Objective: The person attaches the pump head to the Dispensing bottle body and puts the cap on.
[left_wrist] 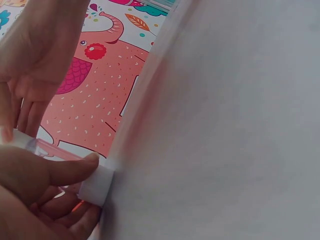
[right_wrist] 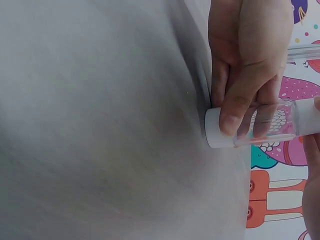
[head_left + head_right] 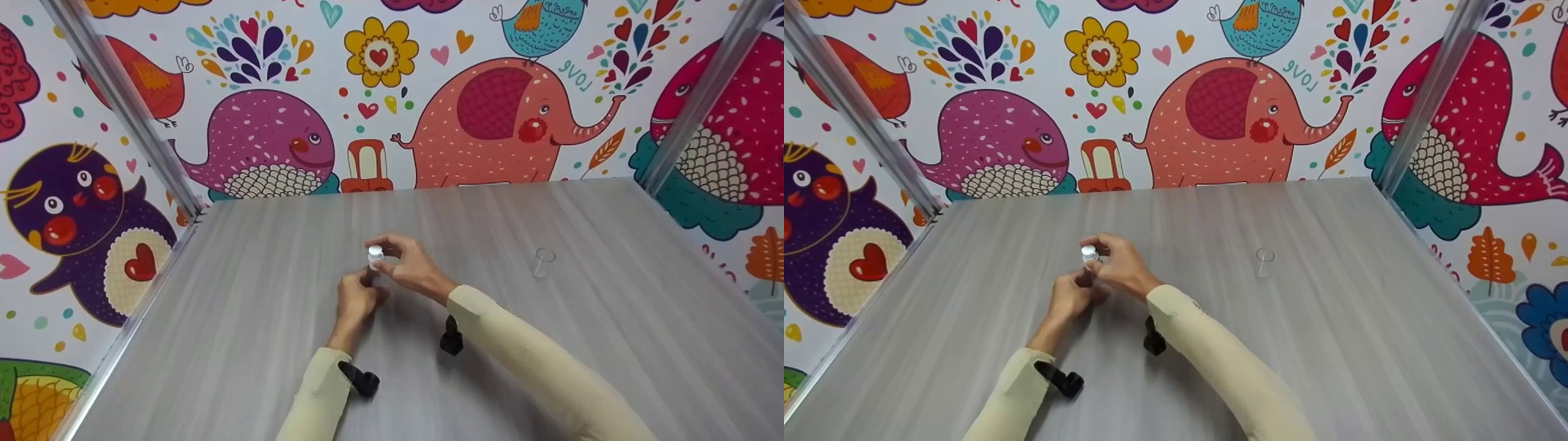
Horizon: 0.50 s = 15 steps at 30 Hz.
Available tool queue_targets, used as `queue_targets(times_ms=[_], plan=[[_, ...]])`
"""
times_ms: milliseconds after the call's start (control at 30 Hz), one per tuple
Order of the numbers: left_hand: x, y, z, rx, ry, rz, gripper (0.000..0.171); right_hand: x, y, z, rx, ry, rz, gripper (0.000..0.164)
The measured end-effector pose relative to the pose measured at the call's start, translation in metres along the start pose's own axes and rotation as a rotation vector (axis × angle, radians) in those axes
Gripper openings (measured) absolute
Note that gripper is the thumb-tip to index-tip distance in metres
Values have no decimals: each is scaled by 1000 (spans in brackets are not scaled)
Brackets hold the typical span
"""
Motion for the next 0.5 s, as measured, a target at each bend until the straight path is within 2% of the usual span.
queue_targets(times_ms=[500], plan=[[-1, 0, 0, -10, -11, 1, 32, 2, -5, 0, -148, 53, -43, 30]])
Point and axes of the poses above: each hand's wrist, its own x-axis towards the middle knuckle, its own y-axis out of the palm, z = x × y, the point moved 10 cm from there along x, towards the middle knuckle, and after that the axes turned 1 degree about -x, right-handed, at the moved point
